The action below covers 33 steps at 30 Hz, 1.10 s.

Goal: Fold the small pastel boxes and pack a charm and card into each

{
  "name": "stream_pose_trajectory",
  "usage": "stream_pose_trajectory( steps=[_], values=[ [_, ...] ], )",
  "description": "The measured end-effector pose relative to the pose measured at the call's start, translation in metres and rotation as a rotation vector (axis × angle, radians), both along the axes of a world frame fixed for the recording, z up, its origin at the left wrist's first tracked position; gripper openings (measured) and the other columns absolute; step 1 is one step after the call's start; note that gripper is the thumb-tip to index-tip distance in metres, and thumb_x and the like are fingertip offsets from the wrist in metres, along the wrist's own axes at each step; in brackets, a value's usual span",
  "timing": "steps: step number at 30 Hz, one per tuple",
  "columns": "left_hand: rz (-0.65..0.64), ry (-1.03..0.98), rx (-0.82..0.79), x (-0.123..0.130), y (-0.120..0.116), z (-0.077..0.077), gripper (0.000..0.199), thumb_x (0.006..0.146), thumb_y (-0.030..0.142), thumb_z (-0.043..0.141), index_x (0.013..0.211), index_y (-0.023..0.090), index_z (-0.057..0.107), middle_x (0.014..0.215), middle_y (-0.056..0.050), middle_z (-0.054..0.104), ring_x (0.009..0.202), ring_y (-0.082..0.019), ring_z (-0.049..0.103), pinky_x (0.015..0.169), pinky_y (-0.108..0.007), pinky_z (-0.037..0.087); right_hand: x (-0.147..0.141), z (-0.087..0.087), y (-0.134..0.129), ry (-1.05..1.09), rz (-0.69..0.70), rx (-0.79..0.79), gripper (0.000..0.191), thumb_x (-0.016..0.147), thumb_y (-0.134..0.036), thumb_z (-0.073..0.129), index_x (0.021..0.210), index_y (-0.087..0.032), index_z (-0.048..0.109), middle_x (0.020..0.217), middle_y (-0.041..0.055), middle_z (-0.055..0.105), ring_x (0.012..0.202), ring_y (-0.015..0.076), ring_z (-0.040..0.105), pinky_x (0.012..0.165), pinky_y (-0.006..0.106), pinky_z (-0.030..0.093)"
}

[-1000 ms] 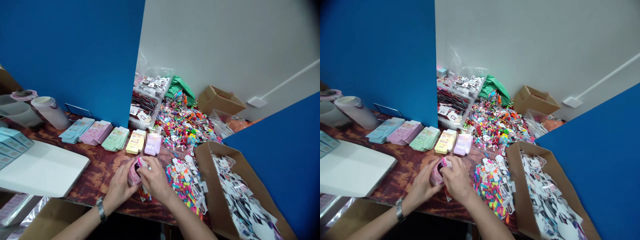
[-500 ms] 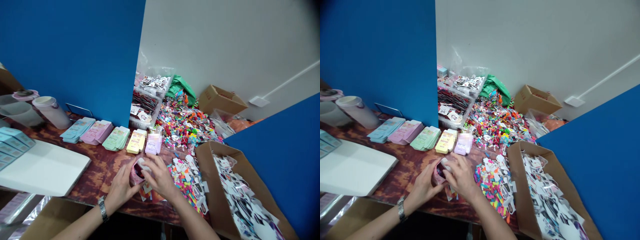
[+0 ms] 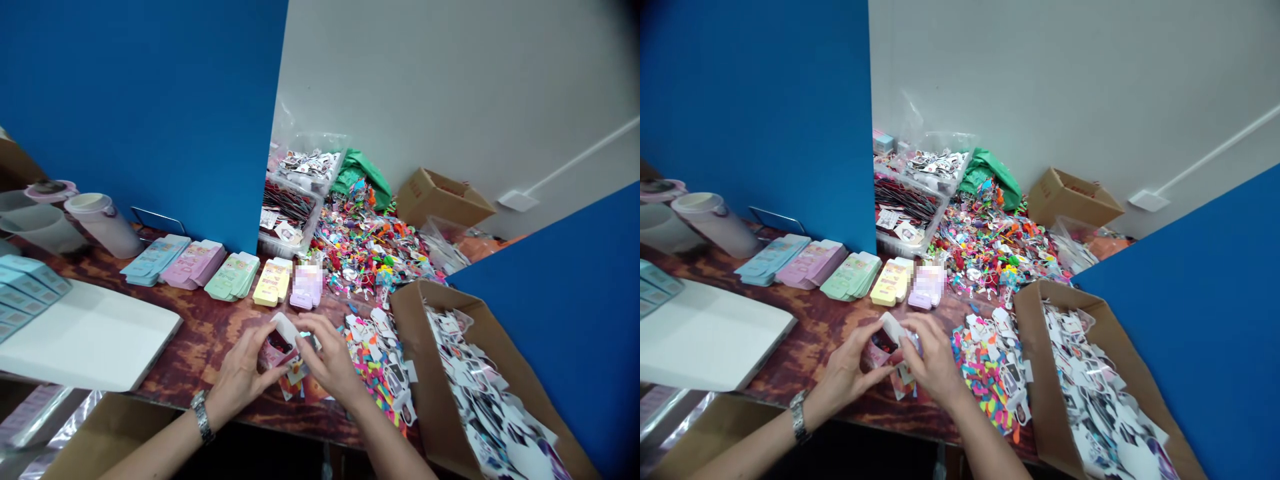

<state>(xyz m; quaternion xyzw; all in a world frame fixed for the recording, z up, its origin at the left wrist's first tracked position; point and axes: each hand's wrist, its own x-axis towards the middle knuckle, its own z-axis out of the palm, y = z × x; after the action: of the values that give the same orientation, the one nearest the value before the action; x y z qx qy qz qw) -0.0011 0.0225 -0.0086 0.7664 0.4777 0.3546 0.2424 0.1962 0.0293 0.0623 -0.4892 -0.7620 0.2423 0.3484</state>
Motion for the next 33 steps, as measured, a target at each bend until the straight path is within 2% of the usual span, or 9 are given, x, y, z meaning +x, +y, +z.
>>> stream_pose_trajectory(
  steps=[2,5,9,13,21,24,27,30,33],
  values=[
    [-0.011,-0.002,0.030,0.000,-0.001,-0.002,0.066,0.083,0.041,0.069,0.139,0.028,0.036,0.118,-0.008,0.060,0.100,-0.022,0.064,0.083,-0.034,0.055,-0.004,-0.004,-0.002,0.048,-0.053,-0.043,0.034,0.092,-0.018,0.054,0.126,-0.023,0.055,0.112,0.0073,0.066,0.104,0.0202,0.064,0.091,0.034,0.052],
    [-0.028,-0.009,0.070,0.001,-0.003,-0.004,0.065,0.083,0.040,0.069,0.137,0.028,0.035,0.119,-0.008,0.060,0.103,-0.023,0.064,0.086,-0.035,0.055,-0.015,-0.009,-0.009,0.100,-0.088,-0.040,0.036,0.092,-0.015,0.052,0.126,-0.024,0.056,0.112,0.0065,0.067,0.103,0.0191,0.064,0.090,0.032,0.052],
    [0.016,0.012,0.079,0.001,-0.006,0.001,0.081,0.085,0.039,0.066,0.149,0.024,0.018,0.134,-0.015,0.054,0.115,-0.027,0.062,0.091,-0.040,0.054,-0.024,-0.005,-0.014,0.173,-0.035,0.011,0.031,0.092,-0.010,0.050,0.113,-0.025,0.067,0.107,0.0057,0.068,0.101,0.0165,0.064,0.088,0.028,0.052],
    [0.010,0.070,0.030,0.000,-0.006,0.008,0.085,0.088,0.037,0.060,0.154,0.023,0.007,0.141,-0.016,0.050,0.122,-0.028,0.058,0.096,-0.040,0.052,-0.026,0.003,-0.013,0.179,0.008,-0.040,0.024,0.091,-0.014,0.055,0.108,-0.023,0.070,0.106,0.0058,0.069,0.101,0.0167,0.065,0.089,0.028,0.051],
    [0.054,0.245,0.063,0.003,-0.006,0.012,0.088,0.091,0.041,0.052,0.155,0.019,-0.005,0.110,-0.013,0.061,0.097,-0.026,0.064,0.079,-0.038,0.057,-0.033,0.007,-0.011,0.134,-0.108,-0.068,0.025,0.085,-0.007,0.054,0.098,-0.021,0.070,0.097,0.0033,0.072,0.093,0.0170,0.067,0.081,0.026,0.052],
    [0.097,0.402,0.151,0.003,-0.006,0.013,0.089,0.092,0.041,0.050,0.154,0.015,-0.008,0.108,-0.014,0.059,0.091,-0.028,0.063,0.075,-0.040,0.057,-0.039,0.000,-0.017,0.133,-0.116,-0.005,0.029,0.090,-0.009,0.050,0.108,-0.021,0.069,0.105,0.0047,0.073,0.099,0.0174,0.068,0.087,0.027,0.053],
    [0.100,0.494,0.180,0.003,-0.005,0.013,0.086,0.093,0.039,0.047,0.154,0.013,-0.008,0.110,-0.015,0.057,0.088,-0.027,0.063,0.068,-0.037,0.057,-0.046,-0.018,-0.027,0.141,-0.146,0.037,0.036,0.095,-0.011,0.046,0.126,-0.022,0.061,0.122,0.0064,0.069,0.113,0.0185,0.064,0.098,0.031,0.051],
    [0.094,0.496,0.179,0.002,-0.005,0.013,0.085,0.093,0.038,0.047,0.154,0.012,-0.007,0.109,-0.015,0.056,0.089,-0.027,0.062,0.068,-0.036,0.057,-0.052,-0.037,-0.033,0.192,-0.200,0.005,0.042,0.098,-0.016,0.041,0.138,-0.024,0.051,0.134,0.0068,0.062,0.125,0.0197,0.057,0.104,0.035,0.049],
    [0.088,0.463,0.159,-0.001,-0.006,0.013,0.088,0.091,0.037,0.049,0.154,0.012,-0.007,0.111,-0.015,0.055,0.092,-0.027,0.062,0.073,-0.037,0.057,-0.052,-0.044,-0.033,0.293,-0.186,-0.086,0.046,0.101,-0.020,0.039,0.146,-0.027,0.040,0.136,0.0056,0.060,0.129,0.0188,0.054,0.106,0.037,0.048]
  ],
)
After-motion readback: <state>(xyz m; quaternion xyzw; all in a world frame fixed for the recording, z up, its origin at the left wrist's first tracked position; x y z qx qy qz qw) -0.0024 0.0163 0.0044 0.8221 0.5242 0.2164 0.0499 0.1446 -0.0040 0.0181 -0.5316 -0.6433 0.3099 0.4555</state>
